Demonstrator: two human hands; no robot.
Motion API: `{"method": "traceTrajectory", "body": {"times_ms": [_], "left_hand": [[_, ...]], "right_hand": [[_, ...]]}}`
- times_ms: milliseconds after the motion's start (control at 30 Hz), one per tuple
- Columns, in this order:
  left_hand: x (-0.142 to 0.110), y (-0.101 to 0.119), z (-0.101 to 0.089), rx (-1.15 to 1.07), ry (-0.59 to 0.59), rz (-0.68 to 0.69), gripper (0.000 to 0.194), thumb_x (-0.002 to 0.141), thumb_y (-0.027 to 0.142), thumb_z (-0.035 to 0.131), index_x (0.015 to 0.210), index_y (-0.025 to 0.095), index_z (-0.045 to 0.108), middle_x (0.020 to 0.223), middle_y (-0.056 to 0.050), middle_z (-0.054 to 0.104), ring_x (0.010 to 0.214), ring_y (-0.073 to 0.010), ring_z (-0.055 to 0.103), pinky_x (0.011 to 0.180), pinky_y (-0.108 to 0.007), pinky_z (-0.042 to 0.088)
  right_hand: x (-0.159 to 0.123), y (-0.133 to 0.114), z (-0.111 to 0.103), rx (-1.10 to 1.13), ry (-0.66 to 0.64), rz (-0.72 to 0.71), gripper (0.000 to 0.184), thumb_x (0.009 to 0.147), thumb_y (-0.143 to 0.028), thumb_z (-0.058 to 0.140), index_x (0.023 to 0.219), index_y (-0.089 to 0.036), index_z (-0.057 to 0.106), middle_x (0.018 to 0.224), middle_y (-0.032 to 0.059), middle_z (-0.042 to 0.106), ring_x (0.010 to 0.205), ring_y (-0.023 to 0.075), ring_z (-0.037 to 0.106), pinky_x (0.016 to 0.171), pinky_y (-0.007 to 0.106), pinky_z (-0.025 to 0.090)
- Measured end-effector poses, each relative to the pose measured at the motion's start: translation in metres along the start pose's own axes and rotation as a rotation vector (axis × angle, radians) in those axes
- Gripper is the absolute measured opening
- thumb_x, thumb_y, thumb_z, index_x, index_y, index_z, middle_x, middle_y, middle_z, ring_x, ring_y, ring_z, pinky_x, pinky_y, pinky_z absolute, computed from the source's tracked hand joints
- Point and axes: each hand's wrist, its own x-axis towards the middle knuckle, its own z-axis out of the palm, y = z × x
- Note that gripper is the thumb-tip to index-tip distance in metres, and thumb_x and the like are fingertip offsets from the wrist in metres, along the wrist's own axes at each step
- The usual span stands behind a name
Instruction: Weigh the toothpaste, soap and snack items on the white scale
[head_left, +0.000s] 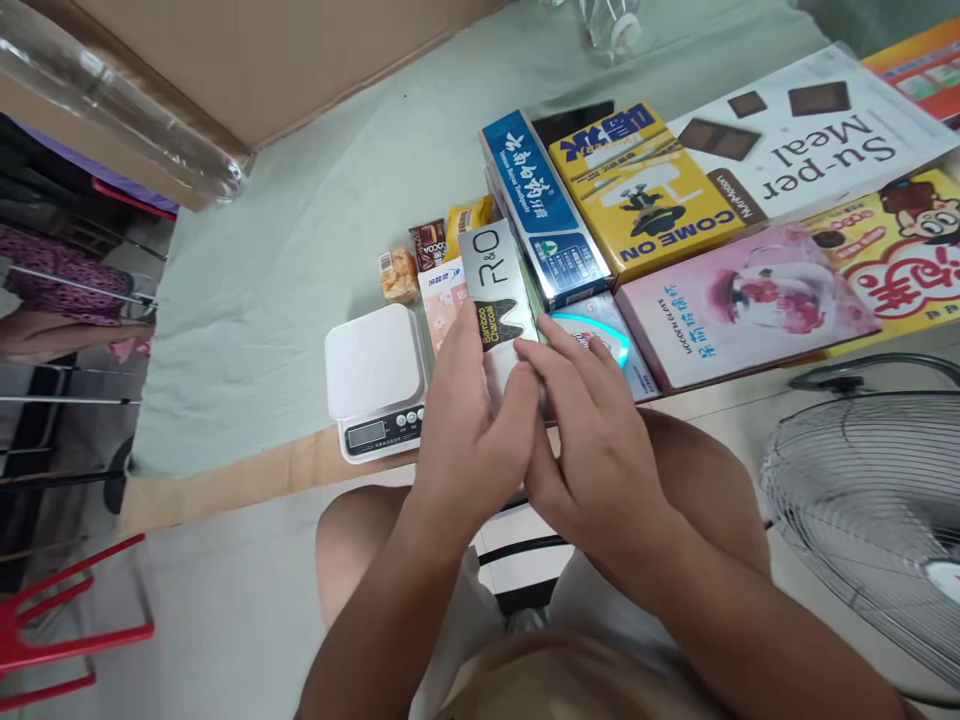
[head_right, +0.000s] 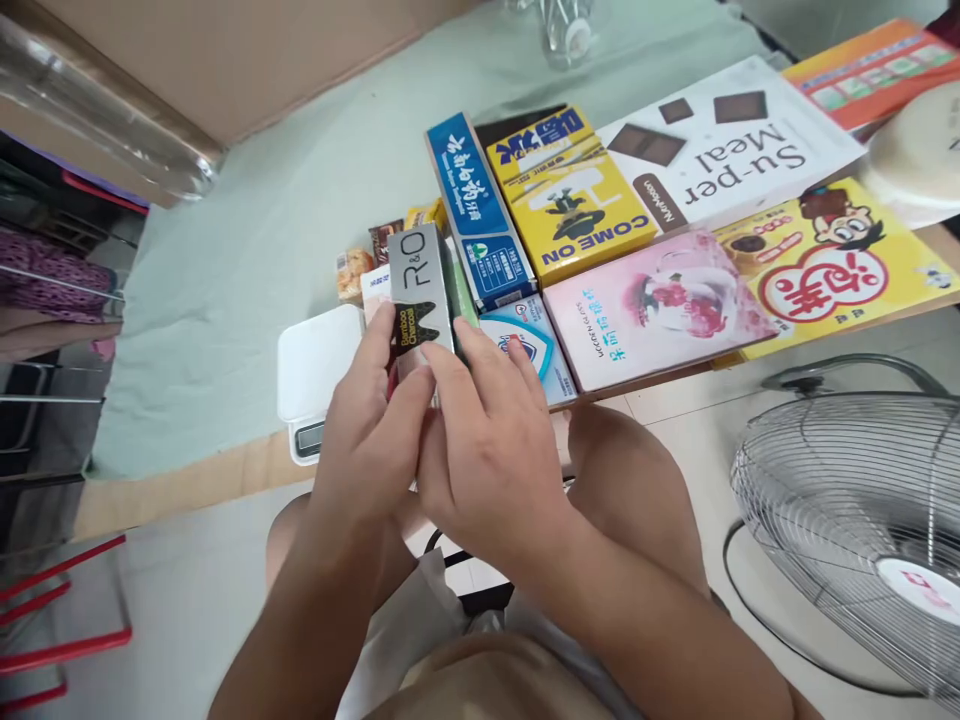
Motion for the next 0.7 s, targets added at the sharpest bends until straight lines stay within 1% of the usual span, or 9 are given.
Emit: {"method": "traceTrajectory", "body": {"times_ms": [100,200,300,367,433,533,633,700], "left_hand": [[-0.005,0.002,0.001,0.027,-0.007,-0.009,0.047,0.099,0.025,0.057,0.146,0.025,0.060,0.160,-0.008,0.056,0.154,-0.0319,0.049,0.126,-0.048,0.047],[-0.007,0.004,0.001,0.054,-0.006,-0.030,0.050,0.096,0.025,0.057,0.146,0.021,0.059,0.160,-0.011,0.056,0.146,-0.0321,0.056,0.118,-0.049,0.052],[-0.007,0.005,-0.003,0.079,-0.009,-0.032,0.053,0.096,0.031,0.057,0.147,0.015,0.057,0.149,-0.015,0.064,0.129,-0.0299,0.066,0.108,-0.049,0.057],[-0.004,0.003,-0.010,0.083,0.018,-0.001,0.052,0.096,0.036,0.058,0.143,0.014,0.060,0.140,-0.015,0.069,0.119,-0.0278,0.069,0.101,-0.047,0.059],[0.003,-0.001,-0.022,0.071,0.079,0.039,0.045,0.095,0.038,0.061,0.135,0.016,0.065,0.134,-0.013,0.071,0.115,-0.0258,0.069,0.097,-0.043,0.060],[0.019,-0.015,-0.047,0.045,0.171,0.087,0.026,0.093,0.031,0.065,0.116,0.022,0.072,0.120,-0.007,0.077,0.108,-0.0227,0.071,0.092,-0.038,0.060],[0.039,-0.035,-0.074,0.029,0.188,0.074,0.011,0.091,0.025,0.068,0.099,0.025,0.076,0.100,-0.004,0.079,0.098,-0.0207,0.073,0.089,-0.035,0.059],[0.052,-0.050,-0.088,-0.020,0.178,0.029,0.008,0.092,0.024,0.069,0.093,0.026,0.077,0.096,-0.003,0.079,0.094,-0.0201,0.073,0.090,-0.035,0.058]], "right_hand": [[0.000,0.001,0.002,0.000,0.042,0.000,0.041,0.100,-0.018,0.045,0.137,-0.013,0.062,0.152,0.0230,0.063,0.144,0.0306,0.061,0.122,0.053,0.049],[0.001,0.003,0.002,-0.003,0.055,0.002,0.041,0.100,-0.019,0.044,0.136,-0.012,0.063,0.153,0.0245,0.061,0.144,0.0321,0.061,0.119,0.053,0.052],[0.003,0.006,0.001,0.002,0.047,0.001,0.042,0.099,-0.017,0.043,0.137,-0.012,0.062,0.152,0.0240,0.063,0.144,0.0329,0.061,0.118,0.055,0.054],[0.004,0.007,-0.002,0.014,0.055,-0.006,0.042,0.098,-0.015,0.044,0.136,-0.013,0.063,0.151,0.0227,0.064,0.145,0.0332,0.061,0.118,0.055,0.054],[0.005,0.007,-0.007,0.037,0.081,-0.039,0.040,0.095,-0.013,0.048,0.132,-0.014,0.064,0.150,0.0226,0.064,0.146,0.0346,0.060,0.119,0.057,0.054],[0.005,0.005,-0.015,0.058,0.102,-0.093,0.036,0.091,-0.013,0.055,0.125,-0.015,0.065,0.147,0.0220,0.066,0.146,0.0376,0.059,0.121,0.061,0.051],[0.003,0.001,-0.020,0.044,0.129,-0.146,0.035,0.089,-0.012,0.056,0.122,-0.021,0.063,0.138,0.0175,0.070,0.143,0.0357,0.061,0.123,0.063,0.048],[0.002,0.000,-0.022,0.024,0.092,-0.154,0.040,0.089,-0.012,0.057,0.128,-0.025,0.060,0.142,0.0156,0.066,0.147,0.0355,0.057,0.126,0.067,0.044]]}}
